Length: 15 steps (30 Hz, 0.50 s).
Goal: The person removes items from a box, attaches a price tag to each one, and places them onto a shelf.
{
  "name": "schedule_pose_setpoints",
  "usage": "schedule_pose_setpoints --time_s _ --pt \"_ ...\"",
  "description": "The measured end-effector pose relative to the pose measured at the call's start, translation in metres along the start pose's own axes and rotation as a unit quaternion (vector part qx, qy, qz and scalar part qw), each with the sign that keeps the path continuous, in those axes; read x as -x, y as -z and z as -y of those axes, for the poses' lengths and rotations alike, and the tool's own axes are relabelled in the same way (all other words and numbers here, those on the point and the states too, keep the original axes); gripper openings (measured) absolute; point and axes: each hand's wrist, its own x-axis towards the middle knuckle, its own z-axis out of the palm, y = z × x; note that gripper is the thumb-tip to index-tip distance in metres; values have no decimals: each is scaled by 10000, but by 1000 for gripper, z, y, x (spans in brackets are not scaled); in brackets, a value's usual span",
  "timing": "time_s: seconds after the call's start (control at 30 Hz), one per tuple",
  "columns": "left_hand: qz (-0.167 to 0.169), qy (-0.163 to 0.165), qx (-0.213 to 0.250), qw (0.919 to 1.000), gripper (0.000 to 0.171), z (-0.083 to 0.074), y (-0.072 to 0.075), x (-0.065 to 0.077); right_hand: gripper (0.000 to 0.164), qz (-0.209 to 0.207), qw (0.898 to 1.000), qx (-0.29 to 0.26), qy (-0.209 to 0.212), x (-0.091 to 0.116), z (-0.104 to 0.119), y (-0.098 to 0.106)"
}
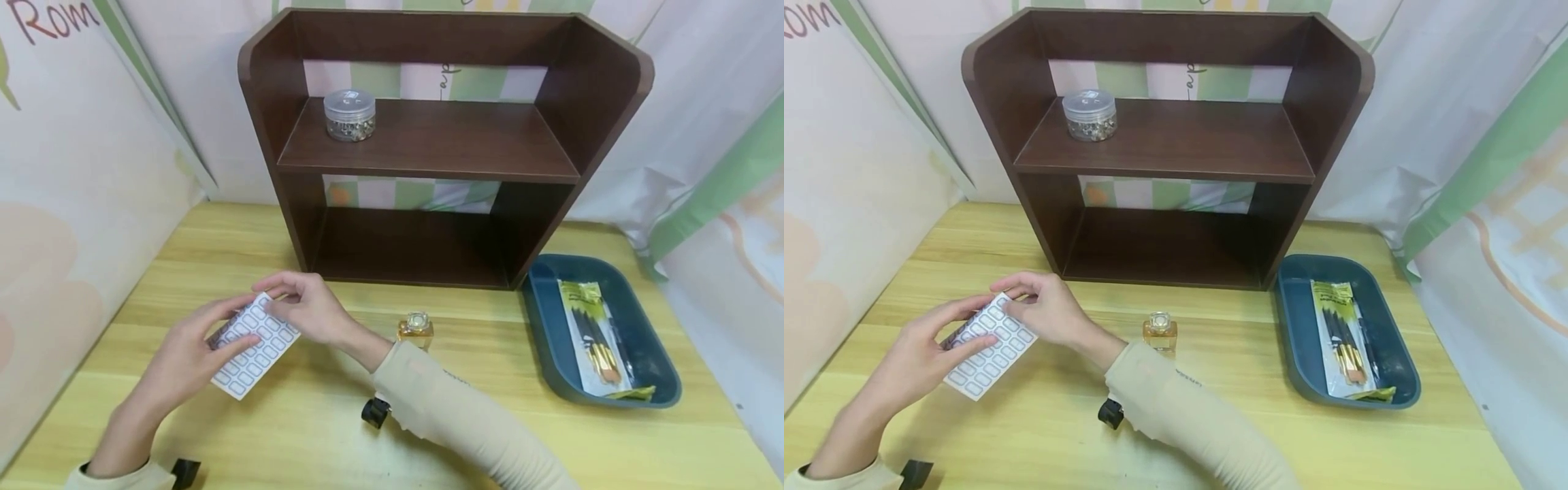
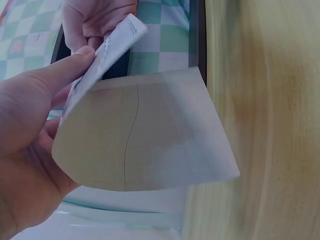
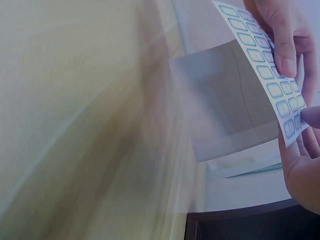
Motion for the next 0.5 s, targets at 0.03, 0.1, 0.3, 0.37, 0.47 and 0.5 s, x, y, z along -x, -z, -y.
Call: schedule_pose_setpoints --time_s 0.03,0.1,0.3,0.37,0.47,0.5 --pt "-40 -37 -10 10000 57 0 0 0 28 14 10000 23 0 0 0 1" --pt "-109 -145 16 9998 54 1 -1 0 26 45 10000 75 9 0 1 2" --pt "-176 -360 311 9987 53 5 -3 1 22 86 9986 510 55 2 3 6" --pt "-171 -360 333 9986 54 6 -2 1 21 92 9980 618 47 2 3 7" --pt "-137 -342 283 9989 54 5 -1 2 19 119 9978 650 -17 2 4 7" --pt "-124 -345 249 9990 54 5 -1 2 19 127 9978 647 -38 2 4 8"
